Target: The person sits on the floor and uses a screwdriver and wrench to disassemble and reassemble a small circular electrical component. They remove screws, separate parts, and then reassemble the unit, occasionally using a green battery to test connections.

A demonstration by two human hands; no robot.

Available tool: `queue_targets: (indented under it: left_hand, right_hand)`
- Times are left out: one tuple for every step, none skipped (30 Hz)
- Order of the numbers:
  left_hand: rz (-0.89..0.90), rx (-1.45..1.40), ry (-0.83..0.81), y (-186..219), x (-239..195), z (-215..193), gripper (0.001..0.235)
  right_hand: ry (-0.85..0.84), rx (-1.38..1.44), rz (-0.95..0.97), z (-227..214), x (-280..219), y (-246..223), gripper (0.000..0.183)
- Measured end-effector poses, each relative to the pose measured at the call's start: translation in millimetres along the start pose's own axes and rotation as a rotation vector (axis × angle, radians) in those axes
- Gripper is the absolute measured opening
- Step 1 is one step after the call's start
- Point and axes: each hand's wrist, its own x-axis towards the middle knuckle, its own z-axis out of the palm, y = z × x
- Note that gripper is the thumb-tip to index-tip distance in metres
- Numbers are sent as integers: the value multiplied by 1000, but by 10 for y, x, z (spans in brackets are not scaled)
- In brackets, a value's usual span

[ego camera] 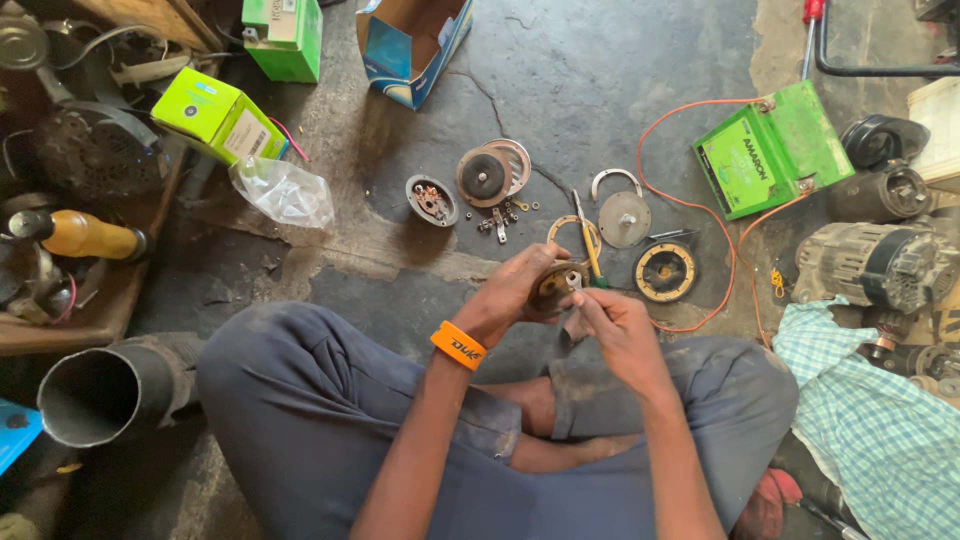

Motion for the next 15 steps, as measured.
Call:
queue_targets:
  left_hand:
    - [-61, 60, 37, -2, 4, 2, 40]
    - [-122, 122, 74, -21, 15, 3, 39]
    - [-139, 100, 39, -55, 32, -2, 40]
    - [-157, 79, 4, -100, 61, -9, 42]
    - [-174, 58, -32, -156, 97, -19, 44]
    - [-122, 22, -19, -227, 131, -28, 45]
    - [-70, -13, -5, -305, 161, -31, 45]
    - [-16, -45, 10, -360, 196, -46, 45]
    - [6, -141, -4, -398, 234, -62, 45]
    - [27, -239, -18, -427, 267, -72, 45]
    - [48, -336, -33, -445, 285, -79, 45]
    - [36, -396, -53, -453, 284, -84, 44]
    - [24, -456, -74, -454, 275, -81, 44]
    - [7, -516, -98, -447, 264, -71, 43]
    - [9, -502, -114, -429, 257, -66, 46]
  right_hand:
    - [7, -14, 25, -47, -3, -2, 29]
    - [14, -27, 50, -80, -7, 6, 27]
    - [-2, -31, 43, -102, -11, 19, 27]
    - [-16, -35, 37, -134, -23, 28, 27]
    - [-31, -39, 31, -160, -37, 36, 27]
    - [-58, -4, 43, -181, -60, 40, 29]
    - [-86, 30, 54, -200, -80, 33, 31]
    - [-114, 65, 60, -202, -83, 15, 34]
    - [-87, 119, 93, -196, -98, -15, 33]
    - [-60, 171, 126, -181, -114, -51, 31]
    - [-34, 224, 160, -156, -130, -93, 30]
    - [-47, 233, 170, -111, -140, -128, 27]
    - [-61, 241, 180, -48, -128, -156, 24]
    - [-68, 250, 192, 13, -128, -179, 23]
    - [-79, 302, 217, 69, -125, -195, 24]
